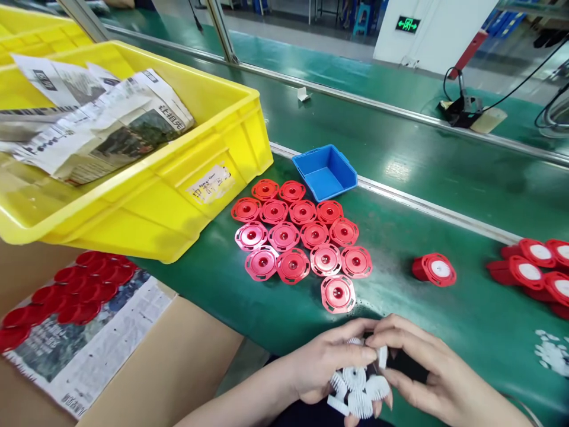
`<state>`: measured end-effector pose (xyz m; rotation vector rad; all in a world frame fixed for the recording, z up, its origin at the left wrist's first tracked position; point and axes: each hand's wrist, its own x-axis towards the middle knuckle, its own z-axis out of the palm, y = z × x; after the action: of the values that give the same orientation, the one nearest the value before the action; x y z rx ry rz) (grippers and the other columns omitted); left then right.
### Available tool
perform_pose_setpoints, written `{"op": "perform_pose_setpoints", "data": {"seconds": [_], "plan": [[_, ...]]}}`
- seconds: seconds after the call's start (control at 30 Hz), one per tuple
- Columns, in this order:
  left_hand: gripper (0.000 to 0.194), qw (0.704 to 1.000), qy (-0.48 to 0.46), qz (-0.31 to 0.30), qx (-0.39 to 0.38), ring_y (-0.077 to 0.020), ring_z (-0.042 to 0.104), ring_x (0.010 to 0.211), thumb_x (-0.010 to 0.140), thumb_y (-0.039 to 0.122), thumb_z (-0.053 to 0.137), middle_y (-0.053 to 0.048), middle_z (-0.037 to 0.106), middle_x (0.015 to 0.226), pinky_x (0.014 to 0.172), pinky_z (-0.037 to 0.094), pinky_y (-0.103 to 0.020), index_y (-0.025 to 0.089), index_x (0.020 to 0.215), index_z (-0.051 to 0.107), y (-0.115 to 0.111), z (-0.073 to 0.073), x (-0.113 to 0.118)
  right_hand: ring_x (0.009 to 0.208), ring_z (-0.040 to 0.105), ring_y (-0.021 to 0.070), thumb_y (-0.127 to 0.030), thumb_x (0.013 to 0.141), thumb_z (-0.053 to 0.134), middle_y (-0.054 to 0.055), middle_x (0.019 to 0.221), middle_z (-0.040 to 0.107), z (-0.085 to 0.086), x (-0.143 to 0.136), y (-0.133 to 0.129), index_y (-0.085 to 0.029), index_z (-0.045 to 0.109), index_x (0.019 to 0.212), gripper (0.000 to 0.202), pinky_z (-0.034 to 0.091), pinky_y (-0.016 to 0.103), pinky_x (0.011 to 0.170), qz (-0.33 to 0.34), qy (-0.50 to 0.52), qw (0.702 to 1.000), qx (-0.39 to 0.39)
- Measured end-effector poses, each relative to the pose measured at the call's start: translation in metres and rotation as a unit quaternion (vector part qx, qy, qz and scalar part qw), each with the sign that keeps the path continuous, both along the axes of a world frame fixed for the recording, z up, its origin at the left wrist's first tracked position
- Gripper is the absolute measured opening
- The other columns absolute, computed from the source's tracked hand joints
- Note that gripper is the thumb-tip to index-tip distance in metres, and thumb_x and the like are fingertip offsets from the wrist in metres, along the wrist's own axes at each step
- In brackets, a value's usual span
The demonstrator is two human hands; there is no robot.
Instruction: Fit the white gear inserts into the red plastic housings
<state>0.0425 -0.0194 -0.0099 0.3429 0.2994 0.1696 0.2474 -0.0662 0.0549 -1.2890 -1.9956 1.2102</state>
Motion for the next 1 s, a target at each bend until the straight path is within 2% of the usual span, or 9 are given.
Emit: {"op": "perform_pose_setpoints", "data": {"seconds": [0.17,0.23,0.33,0.47,0.6,0.8,1.0], "plan": [[0.049,1.0,-0.01,0.019,-0.006,-0.0177,0.068,0.06,0.088,0.037,0.067,-0.012,0.071,0.085,0.04,0.049,-0.019,0.015,0.131,0.055,-0.001,-0.003,0.002,0.084,0.062,0.0152,-0.022,0.1,0.052,0.005,0.101,0.053,-0.001,0.0,0.005,-0.026,0.058,0.101,0.007,0.057,0.023,0.07,-0.147,0.093,0.985,0.009],[0.046,1.0,-0.011,0.019,-0.006,-0.0171,0.067,0.059,0.089,0.037,0.066,-0.012,0.07,0.085,0.04,0.051,-0.02,0.015,0.129,0.058,-0.001,-0.003,0.002,0.083,0.061,0.0158,-0.025,0.1,0.054,0.006,0.102,0.052,-0.003,0.002,0.01,-0.024,0.058,0.095,0.006,0.057,0.024,0.067,-0.173,0.118,0.978,0.013],[0.042,1.0,-0.005,0.018,-0.005,-0.0166,0.066,0.058,0.087,0.04,0.068,-0.011,0.069,0.082,0.039,0.051,-0.021,0.014,0.12,0.062,0.0,-0.001,0.002,0.084,0.061,0.0162,-0.026,0.099,0.058,0.006,0.1,0.055,-0.006,0.006,0.021,-0.024,0.058,0.094,0.005,0.056,0.024,0.071,-0.185,0.076,0.979,0.045],[0.043,1.0,0.012,0.017,-0.006,-0.016,0.065,0.057,0.084,0.044,0.072,-0.01,0.069,0.079,0.038,0.048,-0.019,0.015,0.114,0.063,0.001,0.002,0.002,0.082,0.061,0.0169,-0.028,0.1,0.059,0.004,0.097,0.06,-0.007,0.009,0.038,-0.025,0.06,0.105,0.006,0.054,0.027,0.07,-0.18,-0.029,0.979,0.089],[0.042,0.999,0.026,0.022,-0.007,-0.0141,0.066,0.057,0.084,0.045,0.073,-0.009,0.069,0.079,0.044,0.048,-0.018,0.014,0.111,0.063,0.0,0.003,0.002,0.091,0.062,0.0184,-0.024,0.101,0.055,0.006,0.103,0.061,-0.002,0.01,0.059,-0.025,0.061,0.111,0.012,0.054,0.03,0.075,-0.148,-0.085,0.975,0.14],[0.041,0.999,0.029,0.025,-0.003,-0.0132,0.066,0.058,0.085,0.043,0.072,-0.008,0.069,0.08,0.052,0.05,-0.021,0.012,0.11,0.063,-0.002,0.003,0.001,0.096,0.061,0.0184,-0.019,0.102,0.051,0.007,0.108,0.062,-0.001,0.004,0.084,-0.024,0.058,0.119,0.019,0.054,0.032,0.082,-0.114,-0.102,0.975,0.161],[0.04,0.999,0.026,0.029,-0.019,-0.0127,0.066,0.059,0.084,0.042,0.074,-0.008,0.069,0.08,0.055,0.051,-0.021,0.012,0.108,0.063,-0.003,0.002,0.001,0.102,0.062,0.0209,-0.017,0.102,0.05,0.008,0.112,0.063,-0.004,-0.008,0.094,-0.023,0.054,0.122,0.021,0.055,0.038,0.088,-0.076,-0.107,0.978,0.163]]}}
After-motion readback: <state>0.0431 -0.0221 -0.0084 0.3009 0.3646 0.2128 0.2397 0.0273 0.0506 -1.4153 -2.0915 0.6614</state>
